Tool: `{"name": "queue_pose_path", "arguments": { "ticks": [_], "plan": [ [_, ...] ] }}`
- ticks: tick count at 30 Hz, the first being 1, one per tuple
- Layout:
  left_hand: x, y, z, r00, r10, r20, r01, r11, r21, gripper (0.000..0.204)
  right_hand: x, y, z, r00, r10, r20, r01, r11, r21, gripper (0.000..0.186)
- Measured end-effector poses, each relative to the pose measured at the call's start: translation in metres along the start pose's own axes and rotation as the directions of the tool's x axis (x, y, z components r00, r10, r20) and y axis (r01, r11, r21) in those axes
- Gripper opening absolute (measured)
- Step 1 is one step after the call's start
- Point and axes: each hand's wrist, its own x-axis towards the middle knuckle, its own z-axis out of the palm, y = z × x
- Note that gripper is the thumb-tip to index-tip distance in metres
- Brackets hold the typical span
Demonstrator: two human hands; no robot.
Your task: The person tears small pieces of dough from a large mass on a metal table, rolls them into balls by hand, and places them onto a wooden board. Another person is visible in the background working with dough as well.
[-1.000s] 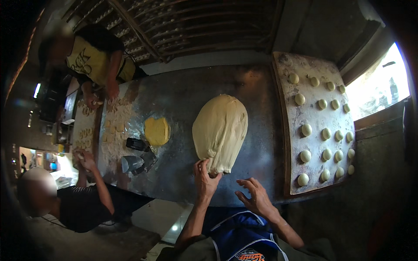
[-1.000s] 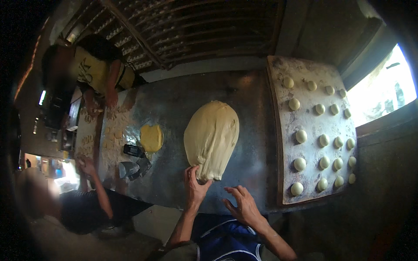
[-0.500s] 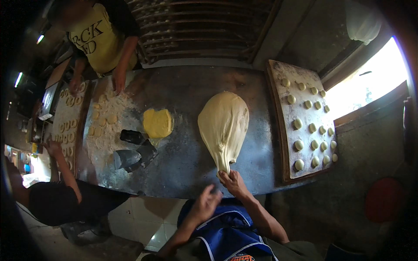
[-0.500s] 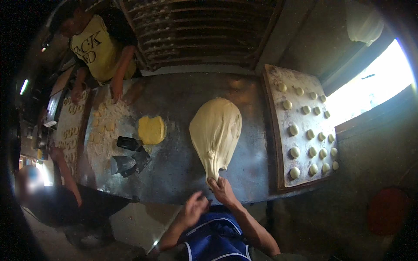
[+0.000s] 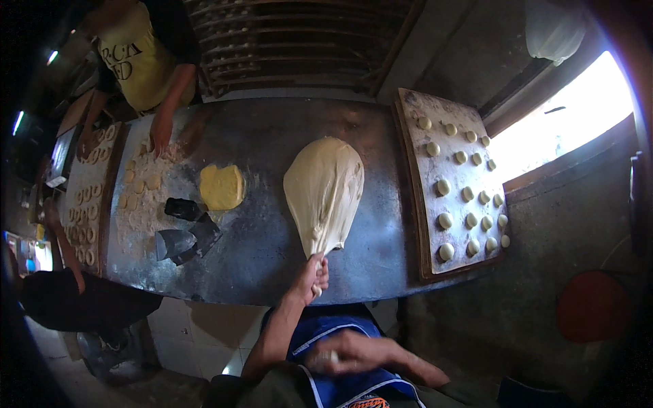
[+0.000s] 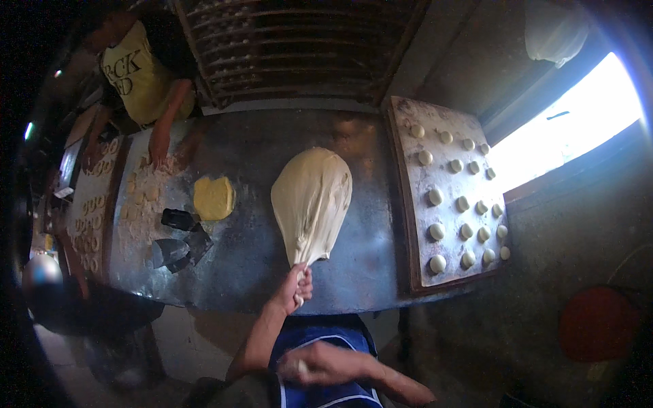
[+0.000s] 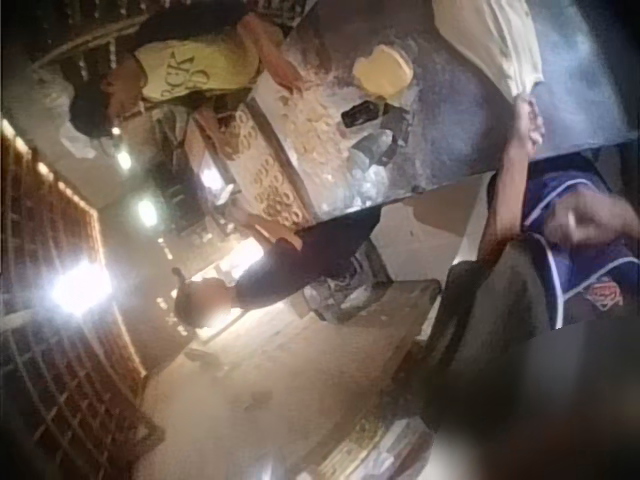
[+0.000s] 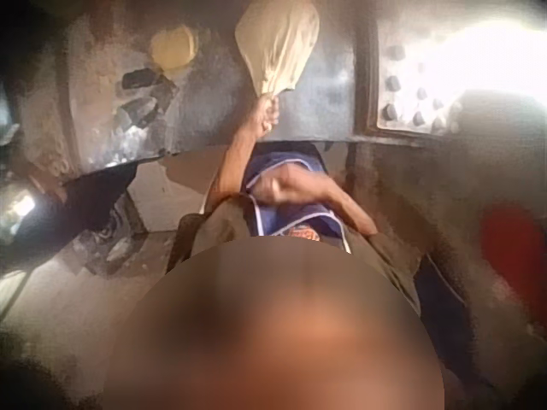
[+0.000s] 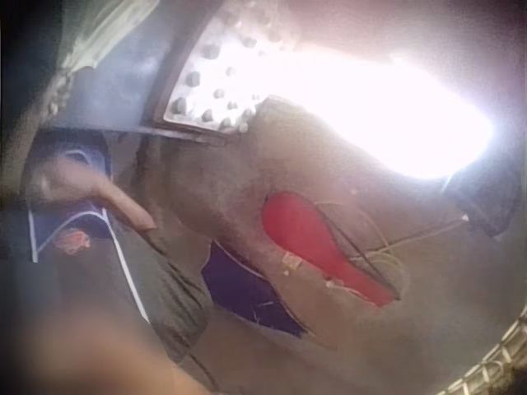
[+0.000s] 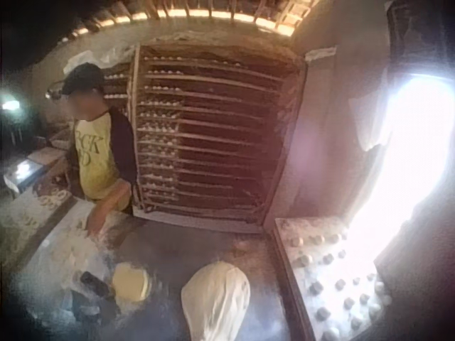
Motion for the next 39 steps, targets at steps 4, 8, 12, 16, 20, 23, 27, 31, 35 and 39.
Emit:
{"name": "queue_pose_path", "arguments": {
  "ticks": [4, 8, 12, 16, 20, 23, 27, 31, 35, 39],
  "plan": [
    [0.008, -0.026, -0.047, 0.525, 0.808, 0.266, -0.741, 0.281, 0.610, 0.023, 0.065, 0.034, -0.068, 0.913, -0.087, -0.398, 0.084, 0.996, -0.024, 0.032],
    [-0.016, -0.030, -0.025, 0.538, 0.724, 0.431, -0.310, -0.305, 0.900, 0.029, 0.121, 0.133, -0.118, 0.967, 0.065, -0.245, -0.119, 0.970, -0.211, 0.035],
    [-0.093, -0.026, 0.025, 0.610, 0.408, 0.680, -0.509, -0.455, 0.730, 0.028, 0.143, 0.154, -0.105, 0.995, 0.010, -0.095, -0.042, 0.942, -0.334, 0.037],
    [-0.161, 0.014, 0.116, 0.375, 0.288, 0.881, -0.731, -0.493, 0.472, 0.017, 0.093, 0.150, -0.075, 0.929, 0.009, -0.370, -0.075, 0.984, -0.164, 0.028],
    [-0.122, 0.013, -0.008, 0.567, 0.624, 0.538, -0.532, -0.221, 0.817, 0.013, -0.024, 0.135, -0.079, 0.773, -0.105, -0.625, -0.421, 0.653, -0.630, 0.047],
    [-0.091, 0.015, -0.110, 0.632, 0.563, 0.533, -0.247, -0.505, 0.827, 0.025, -0.084, 0.156, -0.078, 0.707, -0.141, -0.693, -0.623, 0.341, -0.704, 0.058],
    [-0.022, 0.098, -0.071, 0.279, 0.715, 0.642, 0.070, -0.681, 0.728, 0.033, -0.053, 0.146, -0.132, 0.491, -0.317, -0.812, -0.804, 0.193, -0.562, 0.064],
    [0.039, 0.045, -0.049, 0.305, 0.903, 0.304, -0.177, -0.260, 0.949, 0.031, 0.017, 0.196, -0.122, 0.424, -0.346, -0.837, -0.784, 0.322, -0.530, 0.034],
    [-0.009, 0.022, -0.095, 0.294, 0.744, 0.600, -0.370, -0.491, 0.789, 0.032, -0.066, 0.218, -0.078, 0.653, -0.281, -0.703, -0.524, 0.502, -0.688, 0.022],
    [0.013, 0.086, -0.061, 0.292, 0.867, 0.405, -0.227, -0.348, 0.909, 0.028, -0.052, 0.160, -0.166, 0.494, -0.327, -0.806, -0.780, 0.243, -0.577, 0.031]
  ]
}}
